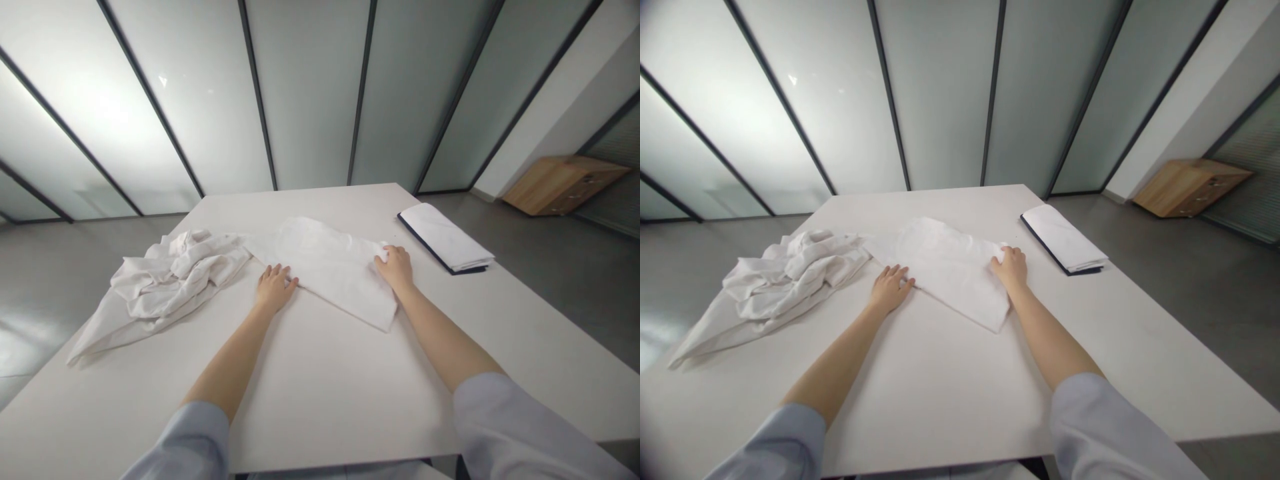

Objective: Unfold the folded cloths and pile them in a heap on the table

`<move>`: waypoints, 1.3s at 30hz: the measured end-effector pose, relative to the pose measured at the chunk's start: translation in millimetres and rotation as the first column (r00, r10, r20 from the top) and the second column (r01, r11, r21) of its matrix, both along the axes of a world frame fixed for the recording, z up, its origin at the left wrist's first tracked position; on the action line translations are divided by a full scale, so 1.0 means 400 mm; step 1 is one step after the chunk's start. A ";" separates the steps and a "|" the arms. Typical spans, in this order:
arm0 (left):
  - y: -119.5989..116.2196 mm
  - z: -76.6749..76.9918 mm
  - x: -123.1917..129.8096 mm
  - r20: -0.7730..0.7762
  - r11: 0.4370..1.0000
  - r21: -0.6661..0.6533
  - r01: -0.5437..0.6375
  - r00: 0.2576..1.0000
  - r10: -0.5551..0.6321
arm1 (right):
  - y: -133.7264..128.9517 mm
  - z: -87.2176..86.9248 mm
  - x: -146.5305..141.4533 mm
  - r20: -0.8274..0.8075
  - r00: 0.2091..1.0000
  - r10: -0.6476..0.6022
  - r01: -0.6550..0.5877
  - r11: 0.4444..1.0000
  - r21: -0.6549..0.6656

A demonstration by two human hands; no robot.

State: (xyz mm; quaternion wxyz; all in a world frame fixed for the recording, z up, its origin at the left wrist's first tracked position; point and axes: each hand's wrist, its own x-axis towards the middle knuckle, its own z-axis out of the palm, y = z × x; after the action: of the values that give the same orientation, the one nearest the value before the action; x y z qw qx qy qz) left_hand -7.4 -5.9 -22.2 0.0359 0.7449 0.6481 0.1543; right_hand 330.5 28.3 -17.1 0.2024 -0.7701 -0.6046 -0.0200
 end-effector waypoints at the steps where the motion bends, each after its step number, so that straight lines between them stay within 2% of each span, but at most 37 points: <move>1: -0.002 0.002 0.001 -0.013 1.000 0.000 -0.007 1.000 0.007 | 0.005 -0.006 0.008 -0.020 0.999 -0.039 0.039 0.999 0.027; 5: -0.004 0.009 0.000 -0.024 1.000 -0.011 -0.008 1.000 0.008 | 0.017 -0.015 0.026 -0.098 0.983 -0.157 0.151 0.987 -0.063; 8: -0.003 0.006 0.002 -0.020 1.000 0.002 -0.010 1.000 0.010 | 0.015 0.000 0.021 -0.122 0.984 -0.126 0.116 0.989 -0.089; 11: -0.001 0.001 0.006 -0.011 0.999 0.039 -0.017 1.000 0.017 | 0.001 0.026 -0.011 -0.181 0.981 0.074 -0.058 0.994 0.090; 13: 0.002 0.001 0.007 0.007 0.998 0.060 -0.021 1.000 0.021 | -0.018 0.041 -0.055 -0.253 0.919 0.302 -0.257 0.946 0.198; 15: 0.003 0.006 0.008 0.038 0.995 0.098 -0.013 0.999 0.010 | -0.049 0.050 -0.115 -0.351 0.765 0.540 -0.505 0.841 0.193; 17: 0.000 0.016 0.011 0.055 0.985 0.171 0.022 0.998 -0.032 | -0.087 0.058 -0.177 -0.477 0.546 0.689 -0.754 0.652 0.080; 19: -0.007 0.028 0.016 0.015 0.962 0.248 0.114 0.992 -0.122 | -0.122 0.068 -0.224 -0.602 0.346 0.719 -0.906 0.422 -0.017; 20: -0.012 0.034 0.020 -0.025 0.947 0.264 0.180 0.983 -0.180 | -0.134 0.075 -0.238 -0.662 0.270 0.699 -0.944 0.329 -0.037; 21: -0.016 0.039 0.024 -0.067 0.933 0.254 0.253 0.967 -0.244 | -0.140 0.083 -0.245 -0.712 0.214 0.669 -0.961 0.274 -0.032; 22: -0.020 0.042 0.028 -0.101 0.921 0.219 0.323 0.946 -0.307 | -0.140 0.091 -0.243 -0.750 0.183 0.636 -0.963 0.269 -0.008; 23: -0.022 0.045 0.031 -0.120 0.911 0.169 0.377 0.925 -0.361 | -0.134 0.097 -0.235 -0.771 0.181 0.610 -0.948 0.317 0.028; 24: -0.023 0.047 0.034 -0.120 0.904 0.118 0.410 0.910 -0.397 | -0.122 0.101 -0.221 -0.776 0.212 0.594 -0.912 0.405 0.061; 26: -0.022 0.049 0.038 -0.083 0.902 0.048 0.429 0.902 -0.424 | -0.088 0.097 -0.183 -0.741 0.352 0.572 -0.787 0.609 0.097; 27: -0.020 0.049 0.038 -0.057 0.906 0.036 0.421 0.906 -0.419 | -0.071 0.089 -0.163 -0.704 0.437 0.559 -0.723 0.684 0.095; 28: -0.019 0.050 0.039 -0.034 0.912 0.035 0.409 0.912 -0.408 | -0.055 0.077 -0.145 -0.659 0.512 0.551 -0.681 0.728 0.080; 29: -0.018 0.051 0.039 -0.014 0.916 0.041 0.399 0.917 -0.399 | -0.043 0.064 -0.131 -0.606 0.573 0.552 -0.663 0.747 0.053; 31: -0.018 0.054 0.039 0.012 0.918 0.063 0.392 0.919 -0.394 | -0.029 0.035 -0.116 -0.488 0.658 0.573 -0.668 0.744 -0.027; 35: -0.021 0.062 0.031 0.012 0.924 0.132 0.358 0.932 -0.363 | -0.027 0.004 -0.125 -0.288 0.736 0.613 -0.670 0.721 -0.177; 37: -0.021 0.067 0.019 -0.012 0.945 0.136 0.297 0.954 -0.298 | -0.025 0.006 -0.128 -0.236 0.769 0.594 -0.637 0.743 -0.205; 39: -0.020 0.073 0.002 -0.044 0.971 0.114 0.210 0.978 -0.206 | -0.019 0.013 -0.118 -0.196 0.825 0.530 -0.563 0.799 -0.210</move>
State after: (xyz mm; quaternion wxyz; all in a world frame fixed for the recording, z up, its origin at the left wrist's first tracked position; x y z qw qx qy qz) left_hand -6.4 -13.8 6.9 -0.0026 0.8119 0.5568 0.1757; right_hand 283.3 20.5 -11.9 0.1354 -0.5817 -0.7844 0.1673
